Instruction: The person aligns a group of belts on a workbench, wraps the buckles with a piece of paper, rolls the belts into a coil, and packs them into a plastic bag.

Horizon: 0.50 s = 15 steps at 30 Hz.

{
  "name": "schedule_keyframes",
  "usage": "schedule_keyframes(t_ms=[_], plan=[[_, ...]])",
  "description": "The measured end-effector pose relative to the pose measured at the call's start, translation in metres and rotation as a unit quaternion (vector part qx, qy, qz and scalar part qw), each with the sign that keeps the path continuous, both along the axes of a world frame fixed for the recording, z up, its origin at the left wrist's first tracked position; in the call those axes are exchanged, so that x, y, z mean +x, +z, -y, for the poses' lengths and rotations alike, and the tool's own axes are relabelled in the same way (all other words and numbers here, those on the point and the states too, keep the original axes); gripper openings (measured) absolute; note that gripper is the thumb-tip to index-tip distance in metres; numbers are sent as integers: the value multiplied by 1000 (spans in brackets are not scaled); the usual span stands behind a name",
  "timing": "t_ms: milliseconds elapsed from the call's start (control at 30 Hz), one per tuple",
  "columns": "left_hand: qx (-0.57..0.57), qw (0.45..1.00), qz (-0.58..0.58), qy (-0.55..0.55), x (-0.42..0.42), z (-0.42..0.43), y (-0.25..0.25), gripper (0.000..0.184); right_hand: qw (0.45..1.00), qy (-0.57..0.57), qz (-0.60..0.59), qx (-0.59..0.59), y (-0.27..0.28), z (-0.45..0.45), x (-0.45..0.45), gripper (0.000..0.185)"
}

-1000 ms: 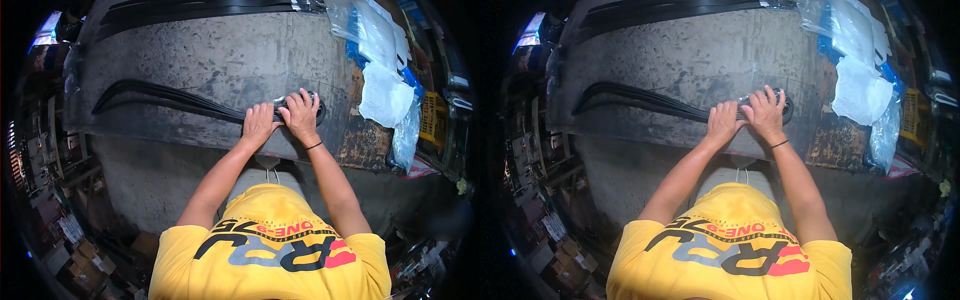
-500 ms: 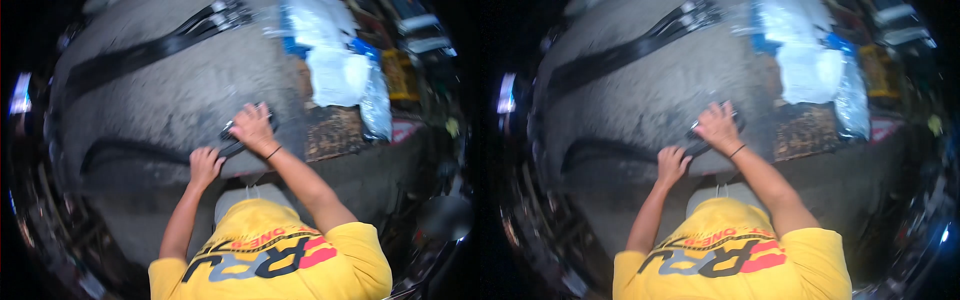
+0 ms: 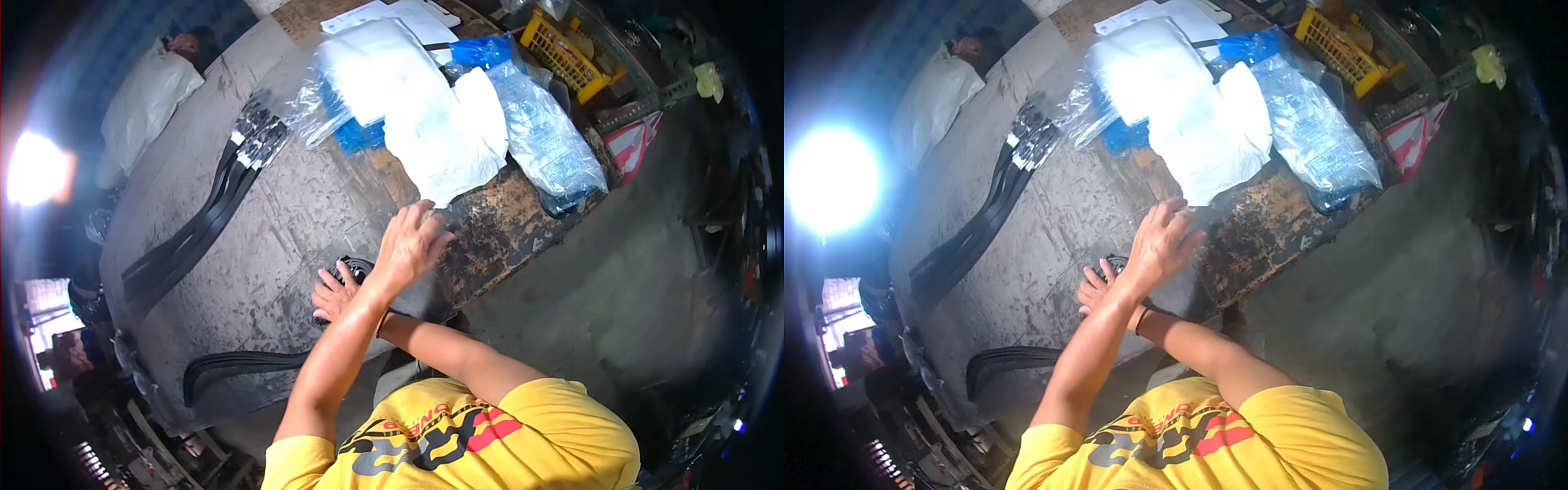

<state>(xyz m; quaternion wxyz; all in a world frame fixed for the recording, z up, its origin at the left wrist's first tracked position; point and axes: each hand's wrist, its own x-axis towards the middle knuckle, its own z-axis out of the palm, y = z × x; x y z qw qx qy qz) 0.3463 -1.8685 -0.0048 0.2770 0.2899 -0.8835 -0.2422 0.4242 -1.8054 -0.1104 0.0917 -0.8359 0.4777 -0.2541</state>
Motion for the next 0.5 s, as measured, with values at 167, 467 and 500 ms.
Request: schedule_keyframes(t_ms=[167, 467, 500], plan=[[19, 954, -17, 297, 75, -52, -3, 32, 992, -61, -27, -104, -4, 1, 0, 33], [14, 962, -22, 272, 159, -91, -9, 34, 1000, 21, 6, 21, 8, 0, -6, 31], [-8, 974, -23, 226, 138, -71, 2, 31, 993, -27, -79, -83, 9, -5, -5, 34]])
